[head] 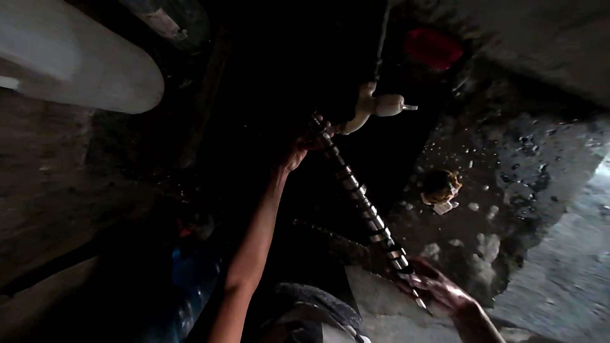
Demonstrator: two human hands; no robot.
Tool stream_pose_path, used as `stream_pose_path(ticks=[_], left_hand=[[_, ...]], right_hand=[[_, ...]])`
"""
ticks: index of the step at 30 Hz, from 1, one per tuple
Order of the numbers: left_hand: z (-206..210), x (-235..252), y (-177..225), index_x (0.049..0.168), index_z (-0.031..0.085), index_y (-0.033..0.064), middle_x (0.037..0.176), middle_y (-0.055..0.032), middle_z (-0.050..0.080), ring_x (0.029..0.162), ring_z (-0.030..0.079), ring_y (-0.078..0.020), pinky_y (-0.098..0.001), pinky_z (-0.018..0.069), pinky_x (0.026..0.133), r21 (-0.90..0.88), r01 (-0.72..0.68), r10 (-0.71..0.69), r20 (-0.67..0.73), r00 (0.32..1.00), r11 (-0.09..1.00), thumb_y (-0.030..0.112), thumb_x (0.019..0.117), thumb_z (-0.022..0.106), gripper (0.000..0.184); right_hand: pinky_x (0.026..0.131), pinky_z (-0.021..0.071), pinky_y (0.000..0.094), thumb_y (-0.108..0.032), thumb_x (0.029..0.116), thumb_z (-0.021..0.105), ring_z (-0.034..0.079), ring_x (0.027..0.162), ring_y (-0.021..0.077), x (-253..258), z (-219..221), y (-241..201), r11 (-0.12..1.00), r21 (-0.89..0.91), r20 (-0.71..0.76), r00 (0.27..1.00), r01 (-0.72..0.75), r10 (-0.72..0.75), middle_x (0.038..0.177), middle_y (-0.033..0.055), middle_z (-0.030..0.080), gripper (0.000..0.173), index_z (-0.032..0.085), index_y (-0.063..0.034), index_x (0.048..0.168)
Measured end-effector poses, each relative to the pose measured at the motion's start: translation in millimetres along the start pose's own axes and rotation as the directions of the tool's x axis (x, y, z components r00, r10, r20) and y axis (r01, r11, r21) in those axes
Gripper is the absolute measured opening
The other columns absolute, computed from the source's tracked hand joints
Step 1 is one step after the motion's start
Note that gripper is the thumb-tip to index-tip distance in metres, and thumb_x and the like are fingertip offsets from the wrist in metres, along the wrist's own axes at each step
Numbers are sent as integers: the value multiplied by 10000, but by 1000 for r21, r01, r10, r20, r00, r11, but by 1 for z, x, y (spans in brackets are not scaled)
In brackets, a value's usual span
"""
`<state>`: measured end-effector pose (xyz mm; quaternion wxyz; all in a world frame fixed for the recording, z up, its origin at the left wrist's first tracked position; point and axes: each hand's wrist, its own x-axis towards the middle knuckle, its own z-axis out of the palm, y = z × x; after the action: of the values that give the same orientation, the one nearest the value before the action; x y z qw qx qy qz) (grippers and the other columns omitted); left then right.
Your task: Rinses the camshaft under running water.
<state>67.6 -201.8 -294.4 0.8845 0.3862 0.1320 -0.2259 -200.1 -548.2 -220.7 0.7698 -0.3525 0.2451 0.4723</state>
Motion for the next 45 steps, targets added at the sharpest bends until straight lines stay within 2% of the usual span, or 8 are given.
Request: stream_pose_path(ticks=[3, 9, 18, 22, 29, 34, 38, 45], left_hand=[[4, -13, 5, 1226, 609, 29, 1060, -92, 690, 896, 694, -172, -340, 602, 806, 208, 9, -8, -5, 1000, 978, 35, 984, 518, 259], [8, -8, 6, 1095, 656, 67, 948, -1, 727, 852, 720, -119, -322, 630, 783, 240, -42, 29, 56, 998, 970, 91, 922, 641, 175], [23, -2, 8, 1186, 612, -43, 1092, -148, 708, 984, 716, -265, -419, 621, 839, 312, 107, -77, -106, 991, 944, -62, 944, 513, 262], [16, 0, 9, 1155, 625, 6, 1003, -47, 698, 888, 709, -139, -338, 624, 810, 393, 65, -41, -70, 997, 917, 11, 982, 533, 196], [0, 3, 7, 1185, 617, 18, 1025, -50, 698, 928, 705, -159, -375, 622, 848, 336, 53, -55, -4, 998, 940, -10, 938, 588, 251], [19, 3, 19, 1168, 647, -12, 1072, -109, 702, 950, 705, -223, -393, 623, 821, 353, 84, -73, -45, 996, 932, 38, 854, 695, 321], [20, 4, 19, 1212, 620, -21, 1107, -131, 690, 964, 699, -226, -380, 618, 823, 373, 107, -81, -84, 993, 921, -14, 933, 625, 279], [15, 2, 17, 1114, 659, 41, 1002, -59, 721, 903, 715, -182, -366, 629, 783, 298, 47, -45, -14, 999, 954, 75, 836, 737, 291]], right_hand=[[475, 536, 237, -431, 671, 926, 606, 525, 71, 6, 4, -8, 958, -276, -287, 958, -83, 0, 753, -22, 693, 503, 694, -164, 1029], [419, 480, 221, -202, 690, 854, 567, 463, 60, 2, -1, 0, 935, -333, -438, 898, -124, -37, 665, -21, 672, 319, 659, -123, 929], [447, 505, 224, -250, 669, 850, 595, 510, 58, 9, 1, 3, 858, -504, -511, 836, -100, -202, 726, -35, 689, 402, 664, -98, 992], [463, 519, 235, -235, 699, 805, 608, 523, 58, 14, 1, -1, 768, -611, -566, 785, -194, -252, 732, -35, 686, 400, 673, -58, 1032], [390, 457, 222, -328, 664, 904, 515, 425, 54, 9, -12, -6, 936, -330, -424, 905, -119, -34, 622, -38, 617, 378, 678, -160, 915], [413, 480, 225, -278, 684, 868, 555, 457, 60, 7, -11, -9, 879, -458, -490, 862, -132, -126, 657, -40, 652, 358, 659, -127, 933], [439, 509, 252, -234, 696, 814, 578, 483, 67, 12, -1, -13, 772, -598, -571, 791, -217, -220, 680, -38, 651, 368, 670, -69, 992], [432, 495, 218, -267, 699, 865, 570, 484, 48, 5, -13, -7, 888, -447, -458, 880, -106, -126, 687, -46, 663, 372, 655, -121, 970]])
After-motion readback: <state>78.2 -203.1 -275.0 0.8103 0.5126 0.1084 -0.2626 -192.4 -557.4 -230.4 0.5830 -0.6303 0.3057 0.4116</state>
